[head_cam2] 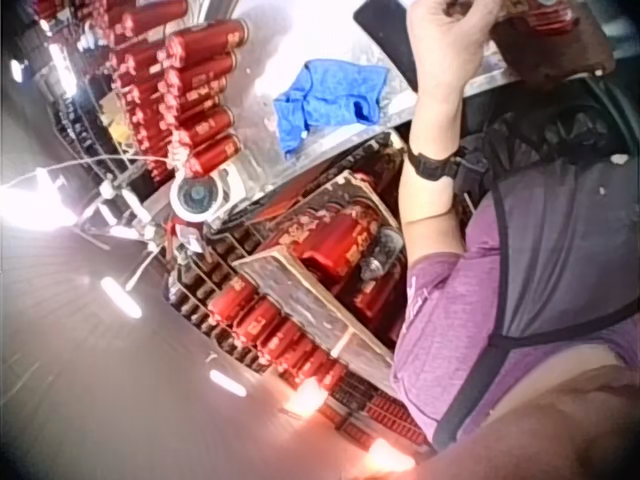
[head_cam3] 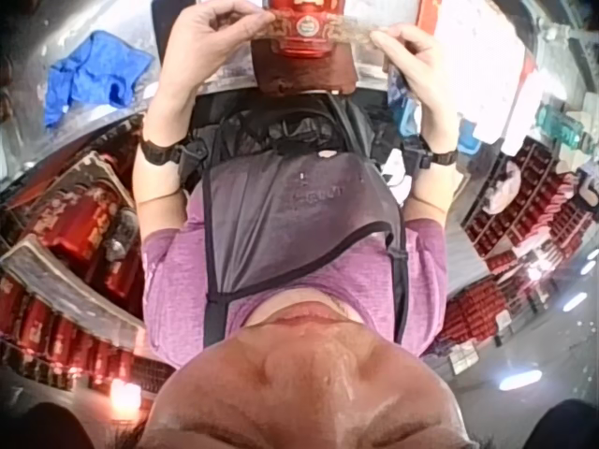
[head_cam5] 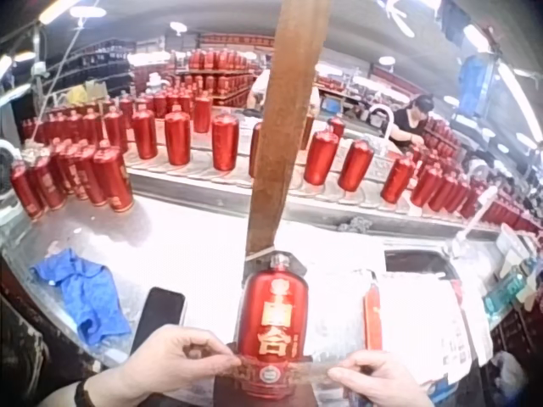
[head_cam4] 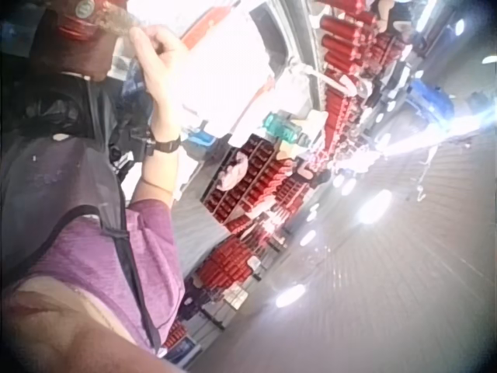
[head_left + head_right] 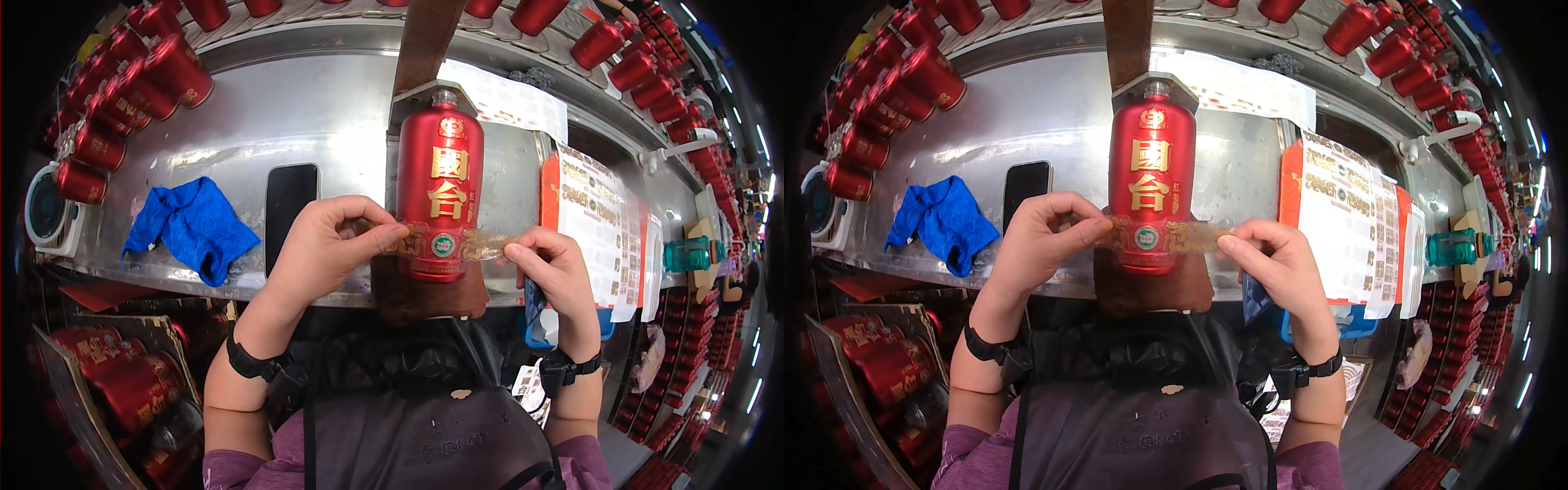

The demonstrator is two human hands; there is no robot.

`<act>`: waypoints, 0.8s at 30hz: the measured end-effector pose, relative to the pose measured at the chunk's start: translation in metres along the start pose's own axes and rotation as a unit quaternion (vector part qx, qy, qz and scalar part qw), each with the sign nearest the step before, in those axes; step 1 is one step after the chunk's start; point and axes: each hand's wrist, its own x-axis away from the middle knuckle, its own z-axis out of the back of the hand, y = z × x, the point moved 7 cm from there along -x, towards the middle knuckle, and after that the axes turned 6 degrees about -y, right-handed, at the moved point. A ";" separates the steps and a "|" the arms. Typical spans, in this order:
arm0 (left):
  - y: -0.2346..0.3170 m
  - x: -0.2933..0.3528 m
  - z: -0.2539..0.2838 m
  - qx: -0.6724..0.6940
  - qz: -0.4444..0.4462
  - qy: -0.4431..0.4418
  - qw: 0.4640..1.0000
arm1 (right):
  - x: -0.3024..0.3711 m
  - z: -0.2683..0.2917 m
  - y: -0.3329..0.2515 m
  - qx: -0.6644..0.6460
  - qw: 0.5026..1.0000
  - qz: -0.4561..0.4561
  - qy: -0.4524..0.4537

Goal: Applying decorative labels and authenticity seals to red liquor bottles on a production line.

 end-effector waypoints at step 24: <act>0.011 -0.016 -0.042 0.054 -0.096 -0.028 0.994 | -0.030 -0.047 -0.010 -0.096 0.994 0.056 0.012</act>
